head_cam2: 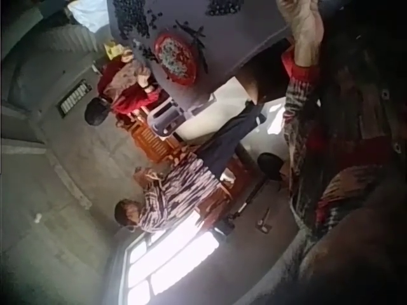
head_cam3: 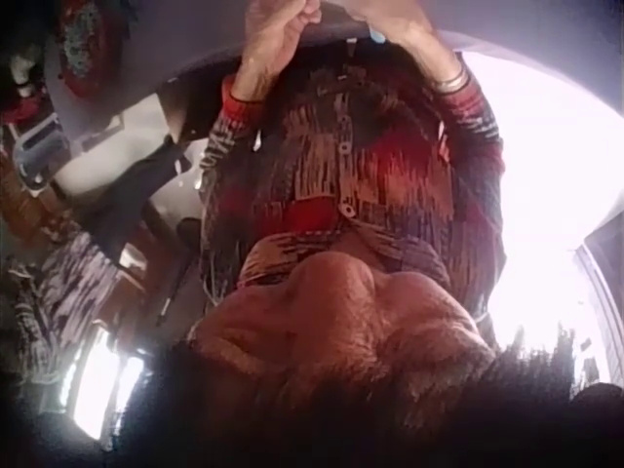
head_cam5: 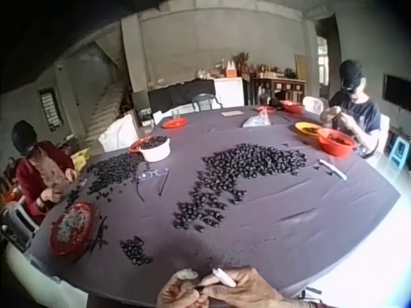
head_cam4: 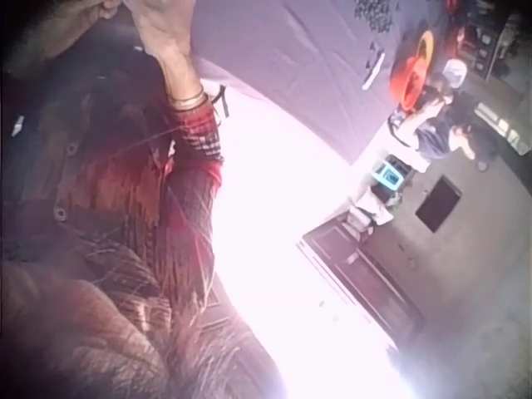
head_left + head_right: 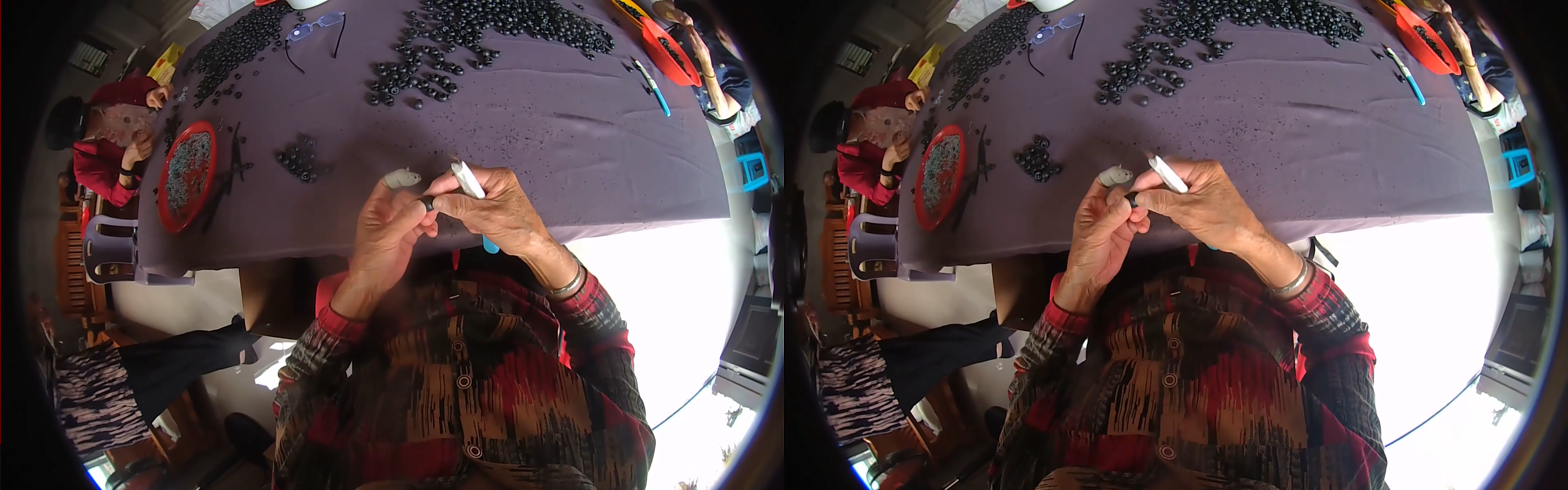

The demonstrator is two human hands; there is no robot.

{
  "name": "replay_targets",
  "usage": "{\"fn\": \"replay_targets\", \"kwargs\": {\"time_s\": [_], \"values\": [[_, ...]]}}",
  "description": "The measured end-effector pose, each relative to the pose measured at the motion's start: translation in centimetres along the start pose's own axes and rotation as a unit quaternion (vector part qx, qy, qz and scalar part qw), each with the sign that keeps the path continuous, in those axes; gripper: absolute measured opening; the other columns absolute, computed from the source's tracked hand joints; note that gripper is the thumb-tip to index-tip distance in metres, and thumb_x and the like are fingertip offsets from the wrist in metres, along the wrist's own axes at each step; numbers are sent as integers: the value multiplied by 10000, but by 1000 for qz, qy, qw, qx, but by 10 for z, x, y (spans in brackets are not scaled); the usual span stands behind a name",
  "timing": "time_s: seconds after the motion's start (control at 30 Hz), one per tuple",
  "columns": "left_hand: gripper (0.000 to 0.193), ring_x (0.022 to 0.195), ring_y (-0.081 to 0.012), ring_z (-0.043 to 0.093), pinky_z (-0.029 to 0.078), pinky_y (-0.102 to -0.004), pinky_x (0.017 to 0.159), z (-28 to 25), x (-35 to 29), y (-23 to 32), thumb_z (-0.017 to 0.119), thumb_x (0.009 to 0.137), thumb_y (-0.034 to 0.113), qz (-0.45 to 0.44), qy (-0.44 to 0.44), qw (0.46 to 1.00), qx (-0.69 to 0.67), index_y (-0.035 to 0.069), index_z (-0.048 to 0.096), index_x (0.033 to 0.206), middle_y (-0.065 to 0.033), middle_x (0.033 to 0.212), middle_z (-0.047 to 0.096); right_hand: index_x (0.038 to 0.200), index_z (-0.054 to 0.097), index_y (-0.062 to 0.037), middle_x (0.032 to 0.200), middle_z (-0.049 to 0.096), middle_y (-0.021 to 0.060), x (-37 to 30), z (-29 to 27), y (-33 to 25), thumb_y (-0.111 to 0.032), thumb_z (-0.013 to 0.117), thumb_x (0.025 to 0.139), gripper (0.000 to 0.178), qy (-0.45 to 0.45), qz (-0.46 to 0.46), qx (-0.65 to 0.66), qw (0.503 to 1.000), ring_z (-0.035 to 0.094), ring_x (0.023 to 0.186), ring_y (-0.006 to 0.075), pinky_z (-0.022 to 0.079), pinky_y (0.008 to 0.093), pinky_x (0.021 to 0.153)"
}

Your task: The person trims small black plastic components one at a time by scraping them with a small handheld blade.

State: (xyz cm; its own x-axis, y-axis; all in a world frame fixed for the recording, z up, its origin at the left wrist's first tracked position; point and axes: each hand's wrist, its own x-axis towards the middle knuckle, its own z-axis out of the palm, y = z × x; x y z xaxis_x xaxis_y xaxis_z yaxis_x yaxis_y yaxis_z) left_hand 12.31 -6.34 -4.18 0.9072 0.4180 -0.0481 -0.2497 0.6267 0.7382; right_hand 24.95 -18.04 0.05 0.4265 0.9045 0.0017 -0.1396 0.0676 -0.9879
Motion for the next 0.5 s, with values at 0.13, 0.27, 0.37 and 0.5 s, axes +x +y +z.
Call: {"fn": "replay_targets", "kwargs": {"time_s": [0.13, 0.27, 0.37, 0.5], "values": [[334, 748, -116, 576, 485, -288, 655, 2, -2, 1, 611, 861, 22, 26, 20, 999, 37, 63, 476, 1163, -15, 751, 593, 924, 682, -11, 735, 654, 16, 0, 1, 4, -78, 649, 867, 93, -6, -12, 24, 1000, 500, 604, 37, 373, 195, 532], [324, 738, -99, 549, 486, -271, 667, 4, -3, 3, 613, 880, 61, 15, 19, 999, 34, 48, 460, 1165, 17, 743, 529, 923, 692, -25, 709, 646, -15, 0, -1, 3, -71, 667, 850, 89, 7, 18, 9, 1000, 429, 528, -7, 288, 172, 420], [326, 739, -101, 549, 486, -273, 666, 4, -1, 2, 612, 880, 58, 15, 19, 999, 27, 51, 460, 1169, 18, 737, 526, 920, 691, -24, 714, 642, -17, 1, -1, 3, -51, 658, 850, 82, 4, -2, 6, 1000, 426, 524, -5, 288, 171, 418], [329, 737, -102, 546, 485, -273, 667, 4, 0, -1, 614, 881, 65, 10, 26, 999, 32, 52, 461, 1172, 16, 737, 526, 917, 689, -23, 724, 642, -13, 2, -4, 7, -40, 656, 844, 82, 14, 16, -3, 1000, 424, 521, -3, 286, 171, 417]]}}
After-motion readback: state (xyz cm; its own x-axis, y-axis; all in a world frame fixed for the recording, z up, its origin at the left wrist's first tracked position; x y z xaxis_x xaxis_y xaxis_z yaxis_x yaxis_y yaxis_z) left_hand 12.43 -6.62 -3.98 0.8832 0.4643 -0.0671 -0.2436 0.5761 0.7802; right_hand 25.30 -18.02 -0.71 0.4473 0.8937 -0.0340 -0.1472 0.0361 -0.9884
